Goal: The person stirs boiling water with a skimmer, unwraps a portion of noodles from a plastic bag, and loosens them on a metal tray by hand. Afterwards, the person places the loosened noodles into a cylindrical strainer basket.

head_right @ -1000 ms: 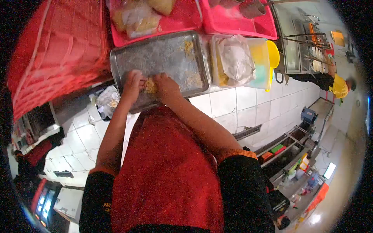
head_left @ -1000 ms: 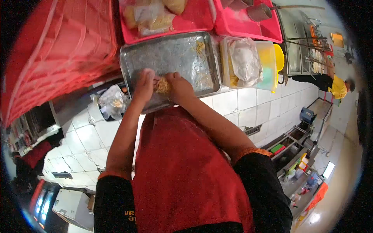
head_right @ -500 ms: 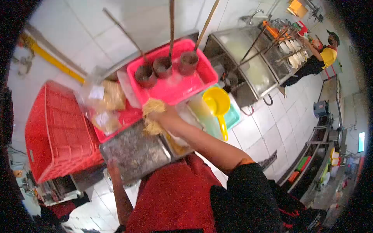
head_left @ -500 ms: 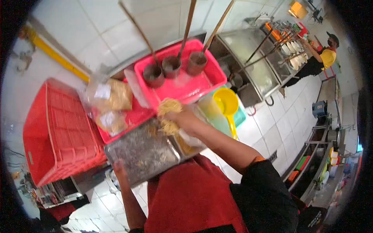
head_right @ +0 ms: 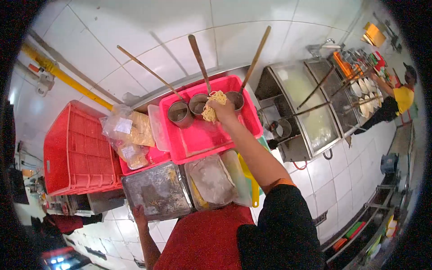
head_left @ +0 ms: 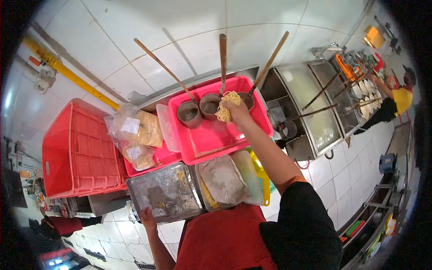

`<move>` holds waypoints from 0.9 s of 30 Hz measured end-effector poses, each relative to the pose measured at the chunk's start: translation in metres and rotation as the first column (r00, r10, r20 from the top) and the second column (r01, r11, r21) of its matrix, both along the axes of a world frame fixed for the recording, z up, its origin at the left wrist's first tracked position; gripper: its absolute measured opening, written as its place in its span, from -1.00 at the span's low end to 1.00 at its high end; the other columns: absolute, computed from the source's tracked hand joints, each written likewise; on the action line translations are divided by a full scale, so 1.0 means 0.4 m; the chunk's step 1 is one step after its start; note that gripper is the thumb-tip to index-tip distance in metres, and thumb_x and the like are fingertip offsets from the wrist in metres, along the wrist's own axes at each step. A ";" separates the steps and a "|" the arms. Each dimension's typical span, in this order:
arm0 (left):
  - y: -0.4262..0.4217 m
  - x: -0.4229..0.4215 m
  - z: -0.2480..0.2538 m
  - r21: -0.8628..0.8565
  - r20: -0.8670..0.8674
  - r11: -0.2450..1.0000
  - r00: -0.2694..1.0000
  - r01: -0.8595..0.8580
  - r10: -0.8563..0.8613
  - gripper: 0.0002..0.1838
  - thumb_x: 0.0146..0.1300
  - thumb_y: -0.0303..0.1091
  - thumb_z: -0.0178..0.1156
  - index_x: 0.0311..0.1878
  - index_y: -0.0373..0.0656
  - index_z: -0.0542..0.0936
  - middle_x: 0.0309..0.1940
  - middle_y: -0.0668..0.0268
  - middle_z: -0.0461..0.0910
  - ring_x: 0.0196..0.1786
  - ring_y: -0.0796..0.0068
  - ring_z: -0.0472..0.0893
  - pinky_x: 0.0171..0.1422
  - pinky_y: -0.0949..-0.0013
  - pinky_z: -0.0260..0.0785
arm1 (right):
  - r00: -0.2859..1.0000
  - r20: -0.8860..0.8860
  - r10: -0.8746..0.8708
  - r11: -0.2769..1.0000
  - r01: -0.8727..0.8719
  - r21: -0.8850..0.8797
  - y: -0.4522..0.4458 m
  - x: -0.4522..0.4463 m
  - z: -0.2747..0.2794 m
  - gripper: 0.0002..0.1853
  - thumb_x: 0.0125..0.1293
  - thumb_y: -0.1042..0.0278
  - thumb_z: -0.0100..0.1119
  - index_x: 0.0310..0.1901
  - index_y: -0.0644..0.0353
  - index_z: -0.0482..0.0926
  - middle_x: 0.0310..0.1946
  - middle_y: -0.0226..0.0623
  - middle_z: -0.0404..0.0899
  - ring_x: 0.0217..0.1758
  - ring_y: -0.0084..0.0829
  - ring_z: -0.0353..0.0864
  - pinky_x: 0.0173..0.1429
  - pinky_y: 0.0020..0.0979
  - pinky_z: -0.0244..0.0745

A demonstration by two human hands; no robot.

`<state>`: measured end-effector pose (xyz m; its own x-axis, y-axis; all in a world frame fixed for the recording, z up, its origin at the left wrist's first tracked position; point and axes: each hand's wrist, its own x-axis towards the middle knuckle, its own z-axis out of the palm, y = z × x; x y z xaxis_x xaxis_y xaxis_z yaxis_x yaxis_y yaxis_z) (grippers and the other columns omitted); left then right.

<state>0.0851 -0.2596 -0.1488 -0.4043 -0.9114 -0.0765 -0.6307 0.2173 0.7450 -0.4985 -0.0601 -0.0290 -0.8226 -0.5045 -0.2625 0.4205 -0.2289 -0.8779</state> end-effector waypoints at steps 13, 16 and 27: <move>0.129 0.067 0.067 0.061 -0.009 0.991 0.993 -0.118 0.118 -0.79 0.36 -0.30 0.09 -0.13 -0.28 0.53 -0.20 0.18 0.55 -0.11 0.33 0.51 0.08 0.26 0.36 | 0.589 -0.807 0.053 0.805 0.453 0.384 -0.107 0.001 -0.150 -0.44 0.08 0.45 0.27 0.17 0.24 0.38 -0.06 0.05 0.57 0.08 0.10 0.54 0.19 -0.06 0.43; 0.128 0.070 0.051 0.037 0.054 0.992 0.991 -0.122 0.120 -0.78 0.36 -0.30 0.10 -0.13 -0.29 0.53 -0.20 0.18 0.57 -0.11 0.33 0.52 0.07 0.25 0.37 | 0.662 -0.729 0.174 0.817 0.316 0.483 -0.084 -0.036 -0.186 -0.56 0.11 0.43 0.27 0.07 0.25 0.48 -0.11 0.03 0.59 0.04 0.05 0.57 0.14 -0.08 0.45; 0.052 -0.055 0.096 -0.105 0.156 0.994 0.988 0.028 -0.011 -0.78 0.30 -0.32 0.20 -0.08 -0.25 0.55 -0.15 0.07 0.60 -0.04 0.11 0.59 0.11 0.16 0.40 | 0.560 -0.739 0.375 0.754 0.280 0.595 -0.062 -0.173 0.088 -0.68 0.31 0.13 0.11 -0.11 0.24 0.56 -0.25 0.06 0.64 -0.11 0.05 0.63 -0.03 -0.04 0.50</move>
<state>0.0629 -0.2386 -0.1103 -0.4130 -0.9097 -0.0425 -0.7314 0.3035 0.6107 -0.5677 -0.0850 0.0062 -0.8067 -0.5466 0.2246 -0.5131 0.4592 -0.7252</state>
